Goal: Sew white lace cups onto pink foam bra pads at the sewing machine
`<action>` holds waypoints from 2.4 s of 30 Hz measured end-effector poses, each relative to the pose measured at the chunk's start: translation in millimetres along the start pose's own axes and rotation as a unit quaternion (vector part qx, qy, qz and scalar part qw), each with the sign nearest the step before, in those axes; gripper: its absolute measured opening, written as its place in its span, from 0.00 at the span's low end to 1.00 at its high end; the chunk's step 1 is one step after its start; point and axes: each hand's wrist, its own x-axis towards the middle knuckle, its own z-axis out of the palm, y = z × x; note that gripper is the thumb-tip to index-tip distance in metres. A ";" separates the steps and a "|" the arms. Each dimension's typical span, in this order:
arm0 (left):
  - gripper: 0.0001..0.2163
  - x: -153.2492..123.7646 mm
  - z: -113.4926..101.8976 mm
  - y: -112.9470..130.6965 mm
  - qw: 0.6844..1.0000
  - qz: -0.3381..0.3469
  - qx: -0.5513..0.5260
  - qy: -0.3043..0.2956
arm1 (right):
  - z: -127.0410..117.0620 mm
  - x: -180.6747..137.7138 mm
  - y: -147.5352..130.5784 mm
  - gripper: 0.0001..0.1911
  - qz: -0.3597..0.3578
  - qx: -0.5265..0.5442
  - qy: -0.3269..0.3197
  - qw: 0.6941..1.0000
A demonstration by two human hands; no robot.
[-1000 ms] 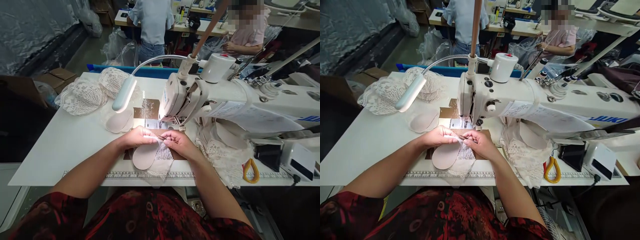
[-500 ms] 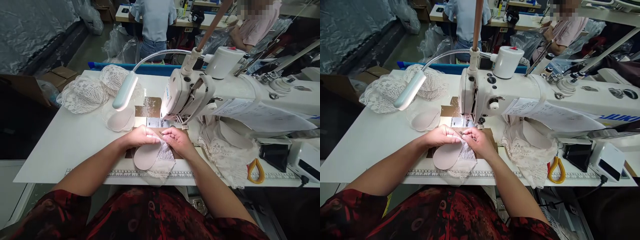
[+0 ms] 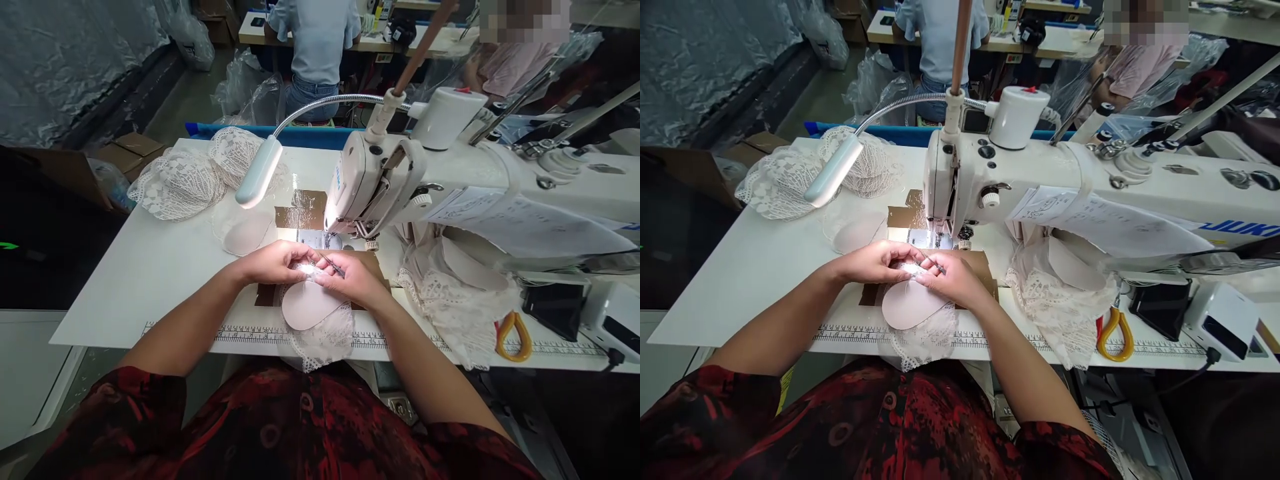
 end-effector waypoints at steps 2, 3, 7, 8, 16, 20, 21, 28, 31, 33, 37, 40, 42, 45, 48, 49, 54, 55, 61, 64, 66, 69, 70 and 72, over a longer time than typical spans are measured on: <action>0.19 -4.9 1.9 5.5 0.998 0.013 0.029 0.051 | 3.6 0.1 0.0 0.11 -0.011 -0.030 0.000 0.999; 0.19 -9.6 0.4 8.7 0.996 0.012 0.038 0.081 | 4.1 -0.8 0.2 0.11 -0.023 -0.040 0.003 0.999; 0.14 -32.8 -10.2 15.7 0.992 -0.081 0.006 0.100 | 0.7 -7.2 -0.3 0.08 -0.063 -0.049 0.031 0.996; 0.14 -36.2 -10.0 14.7 0.991 -0.109 -0.024 0.074 | 0.0 -8.6 -1.0 0.08 -0.070 -0.045 0.032 0.996; 0.17 -13.0 45.4 -5.6 0.933 -0.115 -0.316 0.129 | 3.0 -10.0 0.7 0.11 -0.102 0.000 -0.002 0.995; 0.15 -9.1 51.2 -5.2 0.935 -0.090 -0.297 0.170 | -5.3 -10.8 10.7 0.19 -0.075 0.027 0.021 0.997; 0.15 -9.7 50.1 -5.0 0.937 -0.084 -0.291 0.174 | -8.1 -11.0 12.1 0.20 -0.075 0.017 0.024 0.997; 0.13 -9.3 47.4 -9.1 0.953 -0.049 -0.266 0.136 | -12.4 -10.3 4.8 0.15 -0.072 0.002 -0.035 0.997; 0.14 -7.1 47.4 -12.5 0.961 -0.041 -0.240 0.130 | -7.5 -9.6 0.0 0.13 -0.060 -0.001 -0.039 0.997; 0.15 -6.3 47.1 -14.0 0.965 -0.034 -0.228 0.127 | -3.9 -8.7 -2.0 0.12 -0.063 -0.004 -0.036 0.997; 0.17 -6.1 46.5 -13.9 0.969 -0.022 -0.220 0.115 | 0.7 -6.4 -1.5 0.09 -0.085 -0.011 -0.008 0.996; 0.13 -6.4 45.9 -12.4 0.968 -0.018 -0.226 0.109 | -0.8 -6.7 1.3 0.09 -0.083 0.005 0.004 0.996; 0.12 -6.6 45.3 -12.2 0.966 -0.022 -0.232 0.112 | -3.2 -7.8 2.7 0.10 -0.064 0.030 -0.008 0.997; 0.13 -6.2 45.4 -14.6 0.966 -0.029 -0.230 0.110 | -4.0 -8.3 2.2 0.12 -0.044 0.034 -0.040 0.998; 0.16 -4.5 47.4 -17.8 0.964 -0.044 -0.240 0.101 | 1.0 -5.9 0.2 0.10 -0.058 0.004 -0.029 0.998; 0.16 -4.3 48.1 -17.8 0.963 -0.048 -0.248 0.098 | 3.0 -4.8 0.0 0.09 -0.066 -0.002 -0.018 0.998; 0.17 -17.5 38.8 0.4 0.986 -0.079 -0.117 0.087 | 2.9 -4.6 5.4 0.09 -0.068 0.037 0.047 0.996; 0.17 -22.9 33.1 6.6 0.990 -0.085 -0.042 0.102 | 1.4 -6.0 6.6 0.10 -0.069 0.039 0.070 0.994; 0.13 -29.8 -18.9 13.2 0.924 -0.064 0.241 0.291 | 14.2 -14.6 2.6 0.15 -0.215 -0.212 0.107 0.947; 0.22 -13.4 -38.8 -7.6 0.918 -0.129 0.227 0.299 | 25.9 -16.3 -0.4 0.13 -0.280 -0.326 -0.043 0.902; 0.17 -6.2 -42.9 -19.8 0.930 -0.160 0.184 0.274 | 23.1 -19.3 -2.2 0.08 -0.248 -0.368 -0.094 0.891; 0.10 -6.1 -36.4 -27.5 0.955 -0.154 0.107 0.230 | 3.4 -26.6 -7.1 0.06 -0.150 -0.393 -0.083 0.903; 0.10 -7.6 -32.4 -27.3 0.963 -0.144 0.076 0.217 | -4.1 -28.4 -9.1 0.07 -0.124 -0.391 -0.071 0.909; 0.10 -10.2 -24.4 -24.8 0.973 -0.117 0.019 0.199 | -15.1 -28.8 -13.1 0.07 -0.092 -0.342 -0.036 0.934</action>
